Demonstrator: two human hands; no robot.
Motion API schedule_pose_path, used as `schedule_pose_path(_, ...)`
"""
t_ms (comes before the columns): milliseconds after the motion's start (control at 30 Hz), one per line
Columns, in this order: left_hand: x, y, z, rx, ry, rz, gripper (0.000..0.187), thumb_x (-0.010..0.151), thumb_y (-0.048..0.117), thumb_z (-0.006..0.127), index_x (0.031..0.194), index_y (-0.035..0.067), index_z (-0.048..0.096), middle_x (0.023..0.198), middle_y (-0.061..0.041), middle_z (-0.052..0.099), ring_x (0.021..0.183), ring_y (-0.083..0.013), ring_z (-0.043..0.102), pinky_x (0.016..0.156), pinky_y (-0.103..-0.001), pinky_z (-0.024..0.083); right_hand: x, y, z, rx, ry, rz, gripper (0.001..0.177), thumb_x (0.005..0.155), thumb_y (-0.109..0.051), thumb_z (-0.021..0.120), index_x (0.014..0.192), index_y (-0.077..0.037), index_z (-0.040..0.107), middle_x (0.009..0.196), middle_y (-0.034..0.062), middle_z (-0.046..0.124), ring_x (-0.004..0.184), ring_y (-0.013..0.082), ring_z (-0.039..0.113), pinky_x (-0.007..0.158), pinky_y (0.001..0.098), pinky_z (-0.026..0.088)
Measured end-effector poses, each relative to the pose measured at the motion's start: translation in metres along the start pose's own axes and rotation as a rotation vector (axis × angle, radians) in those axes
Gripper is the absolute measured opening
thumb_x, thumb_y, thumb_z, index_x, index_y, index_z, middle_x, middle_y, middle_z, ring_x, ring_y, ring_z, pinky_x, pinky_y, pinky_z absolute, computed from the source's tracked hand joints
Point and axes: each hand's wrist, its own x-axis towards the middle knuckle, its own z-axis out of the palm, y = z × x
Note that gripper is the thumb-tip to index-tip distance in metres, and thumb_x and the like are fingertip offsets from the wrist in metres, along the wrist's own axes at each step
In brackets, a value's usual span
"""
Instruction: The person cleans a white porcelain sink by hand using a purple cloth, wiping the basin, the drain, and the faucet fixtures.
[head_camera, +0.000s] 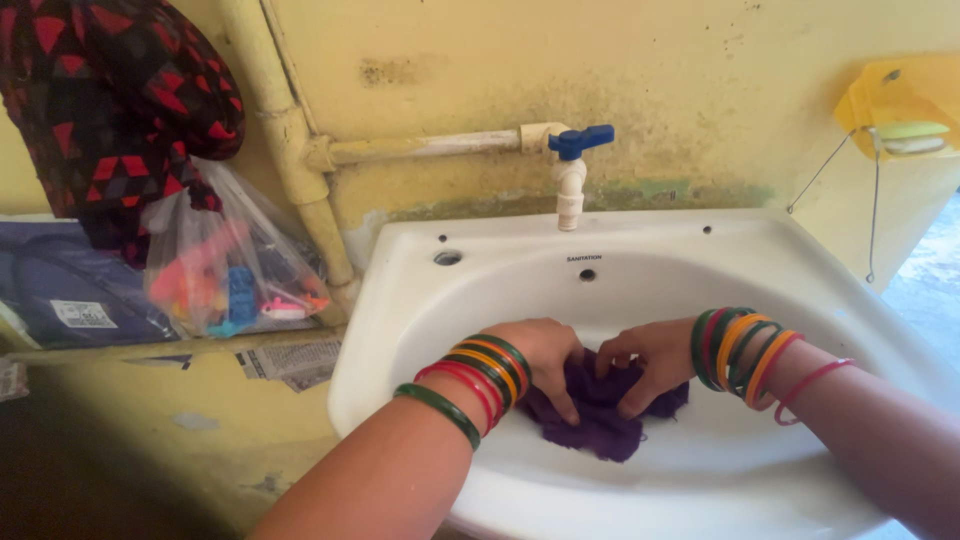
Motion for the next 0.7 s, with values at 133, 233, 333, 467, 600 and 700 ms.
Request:
schedule_pose_path(133,0.0,0.012,0.002,0.011,-0.079,0.013,0.068,0.058,0.044,0.093,0.118,0.015,0.077,0.106,-0.006,0.077,0.092,-0.0243,0.075,0.079,-0.036,0.059,-0.014,-0.028,-0.005,0.128,-0.197,0.229,0.059,0.071,-0.037,0.087,0.125,-0.022,0.069,0.121,-0.0006,0.067,0.102,0.0161,0.07,0.081,0.0299,0.065)
schedule_pose_path(233,0.011,0.008,0.008,-0.103,-0.233,-0.02,0.065,0.062,0.042,0.09,0.118,0.012,0.077,0.1,-0.011,0.08,0.085,-0.0252,0.076,0.071,-0.037,0.064,-0.021,-0.039,-0.005,0.155,-0.345,0.188,0.053,0.072,-0.034,0.084,0.121,-0.018,0.073,0.108,-0.001,0.071,0.095,0.0159,0.071,0.078,0.0341,0.065)
schedule_pose_path(333,0.034,-0.005,0.02,-0.359,-0.397,0.004,0.054,0.075,0.031,0.087,0.122,0.007,0.078,0.099,-0.01,0.074,0.082,-0.0205,0.071,0.07,-0.036,0.066,-0.021,-0.032,-0.004,0.215,-0.426,0.189,0.043,0.076,-0.029,0.081,0.116,-0.013,0.075,0.093,-0.0052,0.075,0.088,0.0086,0.071,0.07,0.0334,0.063)
schedule_pose_path(467,0.067,-0.037,0.028,-0.7,-0.642,0.087,0.039,0.09,0.02,0.07,0.126,0.006,0.069,0.103,-0.006,0.075,0.084,-0.0167,0.073,0.073,-0.034,0.064,-0.013,0.01,-0.005,0.464,-0.563,0.015,0.034,0.085,-0.021,0.072,0.114,-0.003,0.073,0.087,-0.004,0.072,0.082,0.009,0.068,0.068,0.0298,0.061)
schedule_pose_path(600,0.071,-0.059,0.017,-0.94,-0.533,0.371,0.033,0.098,0.017,0.065,0.127,0.001,0.069,0.108,-0.003,0.075,0.089,-0.0122,0.069,0.079,-0.028,0.058,-0.011,0.048,-0.008,0.717,-0.434,-0.114,0.029,0.093,-0.018,0.067,0.115,0.0,0.074,0.084,-0.0018,0.068,0.073,0.0087,0.062,0.061,0.0251,0.052)
schedule_pose_path(700,0.06,-0.053,0.007,-0.808,-0.157,0.228,0.039,0.101,0.034,0.064,0.113,-0.002,0.073,0.098,-0.005,0.074,0.084,-0.0126,0.066,0.077,-0.03,0.057,-0.005,0.044,-0.012,0.756,-0.286,0.083,0.027,0.093,-0.019,0.067,0.118,-0.008,0.069,0.087,0.0048,0.07,0.071,0.0136,0.065,0.06,0.0307,0.055)
